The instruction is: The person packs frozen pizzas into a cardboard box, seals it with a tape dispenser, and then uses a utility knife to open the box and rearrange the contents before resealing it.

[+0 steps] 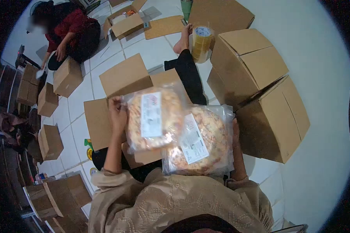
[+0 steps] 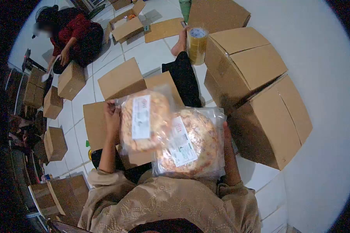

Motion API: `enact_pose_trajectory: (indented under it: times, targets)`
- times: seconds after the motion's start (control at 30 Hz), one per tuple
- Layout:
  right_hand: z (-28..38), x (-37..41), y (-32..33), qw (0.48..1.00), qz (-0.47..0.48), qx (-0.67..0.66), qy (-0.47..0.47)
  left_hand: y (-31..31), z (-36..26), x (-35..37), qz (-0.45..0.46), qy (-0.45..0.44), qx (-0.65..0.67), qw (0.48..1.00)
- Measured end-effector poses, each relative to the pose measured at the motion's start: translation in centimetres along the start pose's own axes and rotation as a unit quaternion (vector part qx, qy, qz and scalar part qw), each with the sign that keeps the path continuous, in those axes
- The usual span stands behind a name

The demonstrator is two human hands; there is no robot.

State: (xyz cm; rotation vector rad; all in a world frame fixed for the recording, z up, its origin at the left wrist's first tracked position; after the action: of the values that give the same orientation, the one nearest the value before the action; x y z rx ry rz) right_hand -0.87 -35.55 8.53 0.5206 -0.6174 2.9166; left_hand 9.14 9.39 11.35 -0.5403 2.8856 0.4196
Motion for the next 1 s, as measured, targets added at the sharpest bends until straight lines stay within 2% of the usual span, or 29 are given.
enact_pose_trajectory:
  times: [0.03, 0.07, 0.1, 0.13, 0.17, 0.23, 0.3, 0.37, 0.4, 0.43, 0.47, 0.5, 0.53, 0.57, 0.6, 0.67, 0.77, 0.83, 0.87, 0.9, 0.93, 1.0]
  targets:
    - [0.1, 0.0, -0.1, 1.0, -0.006, -0.017, 0.006, 0.9, 0.7, -0.9, -0.02, -0.07, -0.048, 0.996]
    - [-1.6, -1.2, 1.6, 0.999, 0.003, -0.026, 0.03, 1.2, 0.3, -1.4, -0.021, -0.072, -0.048, 0.996]
    - [-2.5, -1.8, 2.8, 0.998, 0.01, -0.034, 0.054, 0.5, -0.3, -1.7, 0.027, -0.077, -0.22, 0.972]
    - [-2.6, -1.8, 3.1, 0.998, 0.009, -0.034, 0.055, -0.2, -0.2, -1.8, 0.075, -0.079, -0.384, 0.917]
    - [-2.5, -1.8, 3.2, 0.997, 0.03, -0.039, 0.06, -0.5, 0.4, -2.2, 0.075, -0.079, -0.382, 0.918]
    - [-1.8, -1.6, 2.7, 0.996, 0.052, -0.039, 0.064, -0.9, 5.1, -2.5, 0.119, 0.065, -0.511, 0.849]
    - [-1.0, -1.2, 2.3, 0.998, 0.028, -0.013, 0.06, -1.2, 7.0, -2.0, 0.113, 0.071, -0.511, 0.849]
    - [-0.1, -0.8, 1.5, 0.998, 0.009, 0.011, 0.055, -2.3, 7.7, -1.2, 0.129, -0.008, -0.554, 0.823]
    - [-0.4, -1.1, 1.8, 0.998, 0.004, 0.016, 0.054, -3.4, 4.5, -0.2, 0.106, -0.136, -0.605, 0.777]
    - [-0.6, -1.4, 2.0, 0.998, 0.0, 0.022, 0.054, -4.6, 2.8, 0.4, 0.149, -0.124, -0.474, 0.859]
    - [-1.9, -2.1, 3.2, 0.999, -0.006, 0.0, 0.045, -6.1, 0.3, 1.3, 0.19, -0.109, -0.331, 0.918]
    - [-2.9, -2.4, 4.1, 0.999, -0.012, -0.02, 0.035, -7.9, -2.6, 3.0, 0.252, 0.086, -0.156, 0.951]
    - [-2.7, -2.2, 3.8, 0.999, -0.011, -0.019, 0.031, -9.7, -2.6, 5.4, 0.322, 0.157, 0.014, 0.933]
    - [-1.8, -1.8, 3.1, 0.999, -0.015, 0.013, 0.029, -10.9, -6.4, 7.3, 0.33, 0.169, 0.025, 0.928]
    - [-1.1, -1.4, 2.2, 0.999, -0.015, 0.03, 0.028, -11.3, -9.0, 8.0, 0.309, 0.077, -0.04, 0.947]
    - [-0.3, -1.1, 1.4, 0.999, -0.012, 0.043, 0.022, -11.3, -7.6, 8.5, 0.274, 0.072, -0.02, 0.959]
    - [-4.0, -3.1, 4.8, 0.998, 0.01, -0.05, 0.032, -10.5, -8.2, 8.1, 0.233, 0.061, 0.026, 0.97]
    - [-7.4, -4.7, 7.9, 0.991, 0.027, -0.131, 0.031, -6.9, -8.1, 6.5, 0.087, 0.063, 0.095, 0.99]
    - [-8.6, -5.0, 8.5, 0.989, 0.017, -0.145, 0.025, -4.9, -7.0, 5.2, 0.074, 0.012, 0.034, 0.997]
    - [-9.3, -4.7, 8.5, 0.989, -0.059, -0.138, -0.001, -3.0, -5.4, 3.5, 0.061, -0.039, -0.028, 0.997]
    - [-9.4, -4.8, 8.8, 0.988, -0.058, -0.141, -0.004, -1.4, -3.8, 2.2, 0.028, -0.027, 0.005, 0.999]
    - [-7.9, -5.2, 9.8, 0.995, -0.063, -0.003, 0.076, 1.4, -1.2, 0.0, -0.008, -0.017, 0.033, 0.999]
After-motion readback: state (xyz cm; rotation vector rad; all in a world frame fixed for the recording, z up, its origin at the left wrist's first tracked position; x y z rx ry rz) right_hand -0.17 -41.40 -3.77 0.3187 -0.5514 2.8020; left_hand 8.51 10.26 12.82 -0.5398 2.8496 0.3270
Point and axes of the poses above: each hand's wrist, its own x-axis away from the middle knuckle, its own y-axis out of the back of the hand, z = x × y, the point moved 8 cm from there along -x, towards the middle knuckle, and after that the axes turned 6 degrees about x, right-handed, at the moved point
